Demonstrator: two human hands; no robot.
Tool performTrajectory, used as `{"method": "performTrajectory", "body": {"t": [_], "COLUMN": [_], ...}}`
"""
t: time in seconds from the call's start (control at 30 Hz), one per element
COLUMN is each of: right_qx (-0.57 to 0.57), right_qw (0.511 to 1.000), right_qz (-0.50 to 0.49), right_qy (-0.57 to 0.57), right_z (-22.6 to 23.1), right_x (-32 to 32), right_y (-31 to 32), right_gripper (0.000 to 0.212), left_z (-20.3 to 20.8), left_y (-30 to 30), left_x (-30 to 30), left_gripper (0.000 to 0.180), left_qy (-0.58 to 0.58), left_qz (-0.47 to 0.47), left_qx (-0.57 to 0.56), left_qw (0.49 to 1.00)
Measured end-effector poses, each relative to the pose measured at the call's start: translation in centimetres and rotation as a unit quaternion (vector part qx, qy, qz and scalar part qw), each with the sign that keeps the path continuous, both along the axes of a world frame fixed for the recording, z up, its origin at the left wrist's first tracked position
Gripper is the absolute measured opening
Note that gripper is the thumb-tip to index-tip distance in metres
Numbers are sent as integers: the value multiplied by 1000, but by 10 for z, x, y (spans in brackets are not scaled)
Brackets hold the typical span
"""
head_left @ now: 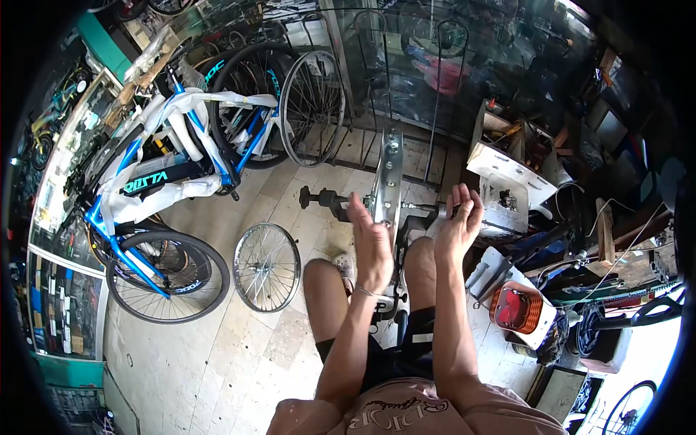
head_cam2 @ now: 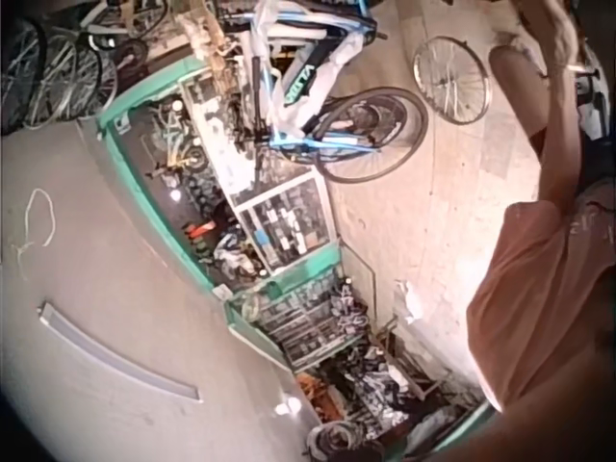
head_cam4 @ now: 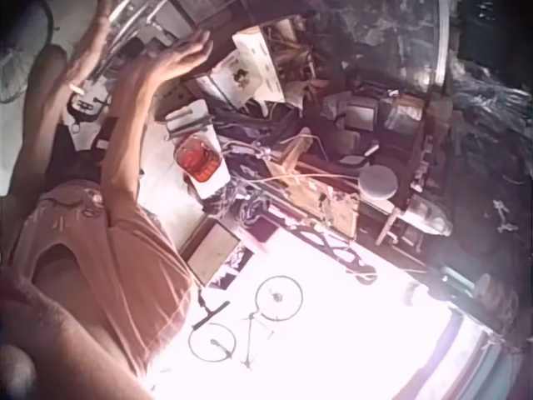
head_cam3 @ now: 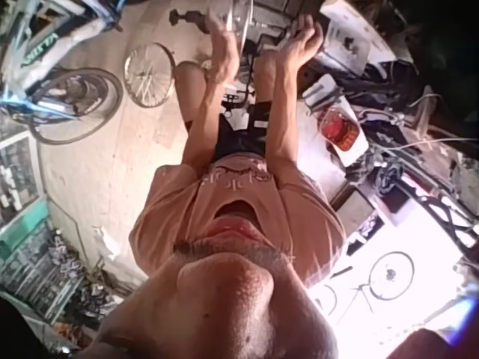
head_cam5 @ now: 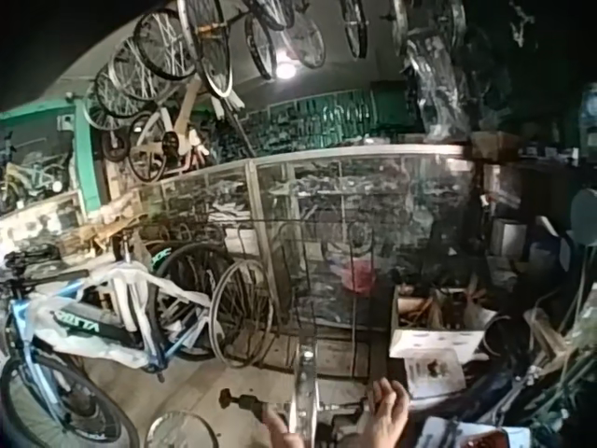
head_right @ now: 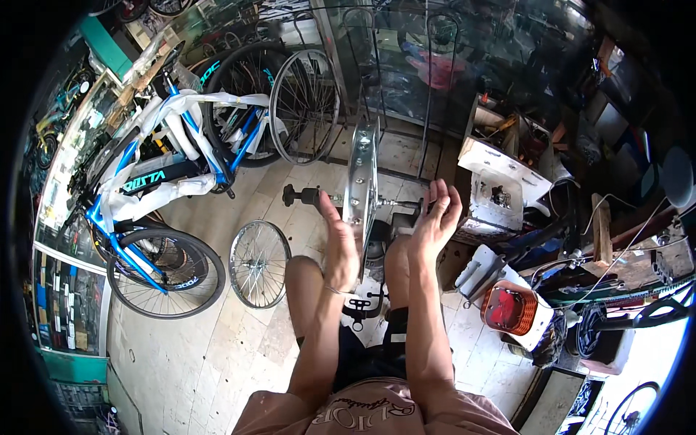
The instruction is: The person uses a spoke wrench to adjust the tension of the spokes on a bicycle wheel mounted on a truing stand. They rotate the wheel to check for lateral wobbles and tighten or loosen specific nipples to align the rim. The person works methodically around the wheel, making small adjustments to ensure the wheel is straight.
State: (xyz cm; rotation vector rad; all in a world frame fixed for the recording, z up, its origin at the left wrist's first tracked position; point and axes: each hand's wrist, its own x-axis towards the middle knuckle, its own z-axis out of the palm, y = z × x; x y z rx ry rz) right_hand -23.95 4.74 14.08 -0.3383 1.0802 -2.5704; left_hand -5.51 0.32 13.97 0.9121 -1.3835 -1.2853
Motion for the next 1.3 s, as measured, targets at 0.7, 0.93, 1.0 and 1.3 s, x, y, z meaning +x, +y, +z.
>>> {"method": "performTrajectory", "body": {"t": [0.7, 0.93, 1.0, 1.3], "right_qx": [97, 203, 134, 123], "right_qw": [995, 927, 900, 822], "right_qz": [17, 250, 242, 380], "right_qy": [-27, 193, 336, 406], "right_z": [-22, 7, 3, 1], "right_x": [9, 23, 27, 1], "right_y": [23, 15, 3, -17], "right_gripper": [19, 20, 18, 59], "left_z": [39, 24, 41, 50], "left_y": [-3, 4, 10, 25], "left_x": [-38, -12, -12, -3], "left_gripper": [99, 29, 23, 26], "left_qy": [-50, -166, -164, -42], "left_qz": [-113, 18, -11, -105], "left_qx": [-37, -156, -152, 55], "left_qw": [992, 973, 975, 992]}}
